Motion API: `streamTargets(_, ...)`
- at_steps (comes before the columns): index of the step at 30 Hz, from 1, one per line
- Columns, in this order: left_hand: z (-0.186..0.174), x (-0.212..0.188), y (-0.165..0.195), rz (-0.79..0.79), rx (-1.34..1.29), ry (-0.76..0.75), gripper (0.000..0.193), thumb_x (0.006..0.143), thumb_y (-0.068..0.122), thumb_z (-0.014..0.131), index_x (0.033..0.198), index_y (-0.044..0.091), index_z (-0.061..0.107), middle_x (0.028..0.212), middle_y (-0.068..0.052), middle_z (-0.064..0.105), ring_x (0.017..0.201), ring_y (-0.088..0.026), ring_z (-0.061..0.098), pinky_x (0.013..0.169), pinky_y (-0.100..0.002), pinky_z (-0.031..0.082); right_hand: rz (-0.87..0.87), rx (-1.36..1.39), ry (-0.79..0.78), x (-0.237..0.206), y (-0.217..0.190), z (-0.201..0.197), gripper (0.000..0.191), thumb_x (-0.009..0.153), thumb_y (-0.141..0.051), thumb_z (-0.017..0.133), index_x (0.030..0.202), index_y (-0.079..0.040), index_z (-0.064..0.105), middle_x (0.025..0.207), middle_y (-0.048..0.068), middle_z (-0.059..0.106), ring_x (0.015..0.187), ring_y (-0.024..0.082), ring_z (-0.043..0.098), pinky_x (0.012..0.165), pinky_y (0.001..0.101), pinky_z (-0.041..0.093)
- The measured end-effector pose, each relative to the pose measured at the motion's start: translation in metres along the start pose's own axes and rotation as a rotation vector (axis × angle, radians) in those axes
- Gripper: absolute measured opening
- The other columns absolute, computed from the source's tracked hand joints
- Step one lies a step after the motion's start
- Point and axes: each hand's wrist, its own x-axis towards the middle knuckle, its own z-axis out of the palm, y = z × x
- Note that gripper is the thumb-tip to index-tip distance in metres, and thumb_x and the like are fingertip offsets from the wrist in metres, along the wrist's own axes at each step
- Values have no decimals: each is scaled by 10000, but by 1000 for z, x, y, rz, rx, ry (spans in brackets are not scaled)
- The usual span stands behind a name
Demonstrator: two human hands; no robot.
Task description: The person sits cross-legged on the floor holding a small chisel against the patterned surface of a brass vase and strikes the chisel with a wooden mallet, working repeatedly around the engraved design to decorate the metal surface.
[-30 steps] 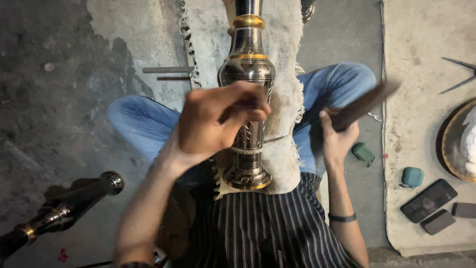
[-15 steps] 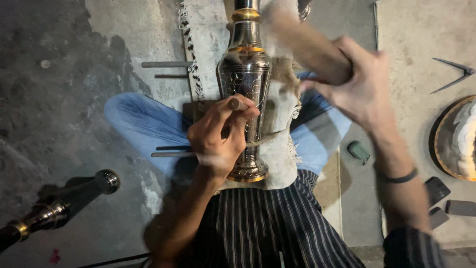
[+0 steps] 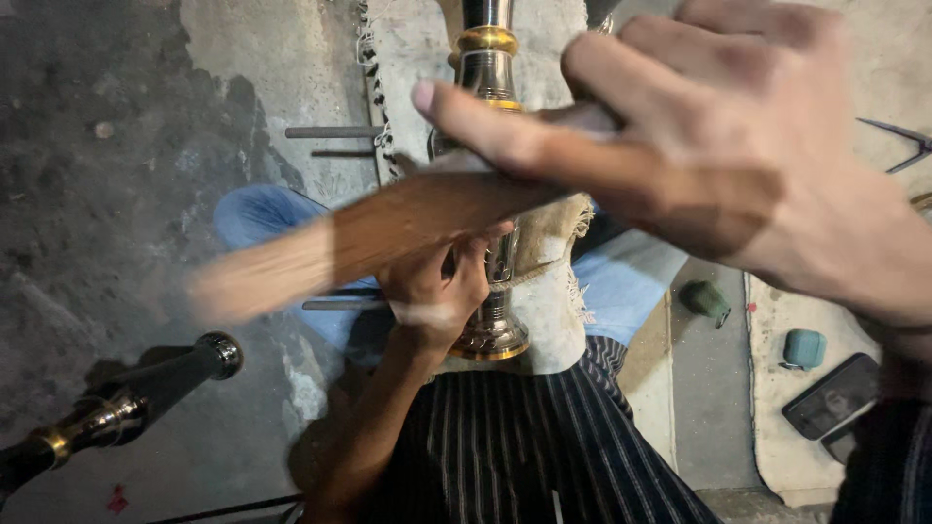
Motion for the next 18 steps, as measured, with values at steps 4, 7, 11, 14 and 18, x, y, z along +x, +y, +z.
streamTargets(4, 1, -3, -6, -35, -23, -23, 95, 925, 158, 840, 1000, 118, 797, 916, -36, 792, 793, -214, 759, 750, -347, 584, -28, -139, -84, 4, 0, -11, 609, 992, -325, 608, 1555, -453, 414, 776, -97, 640, 614, 42, 618, 590, 211, 514)
streamTargets(7, 0, -1, -7, -6, 5, 21, 175, 928, 117, 786, 1085, 49, 750, 1050, -100, 773, 943, -281, 767, 886, -400, 603, -45, -159, -48, 7, 1, -10, 619, 1011, -369, 599, 1573, -489, 371, 813, -95, 653, 616, 56, 622, 567, 226, 508)
streamTargets(11, 0, 2, -4, 67, 34, 90, 256, 849, 73, 759, 1070, -36, 688, 1037, -177, 719, 902, -346, 725, 847, -456, 580, 14, 174, -83, 4, 2, -1, 598, 1042, -311, 603, 1595, -379, 388, 770, -46, 639, 505, 95, 546, 450, 260, 439)
streamTargets(14, -1, 3, -3, 1, -91, -20, 197, 906, 149, 835, 1076, 89, 758, 998, -51, 772, 821, -202, 748, 779, -364, 579, 48, 62, -204, -14, 0, 5, 724, 938, -301, 666, 1581, -430, 359, 844, -31, 671, 581, 116, 604, 416, 242, 428)
streamTargets(18, -3, 5, -3, 51, -133, 7, 93, 954, 110, 786, 1036, 87, 749, 958, -40, 770, 792, -174, 738, 732, -327, 582, 146, 157, -172, -44, -4, 18, 697, 938, -265, 683, 1558, -396, 392, 816, -29, 670, 595, 124, 616, 453, 255, 450)
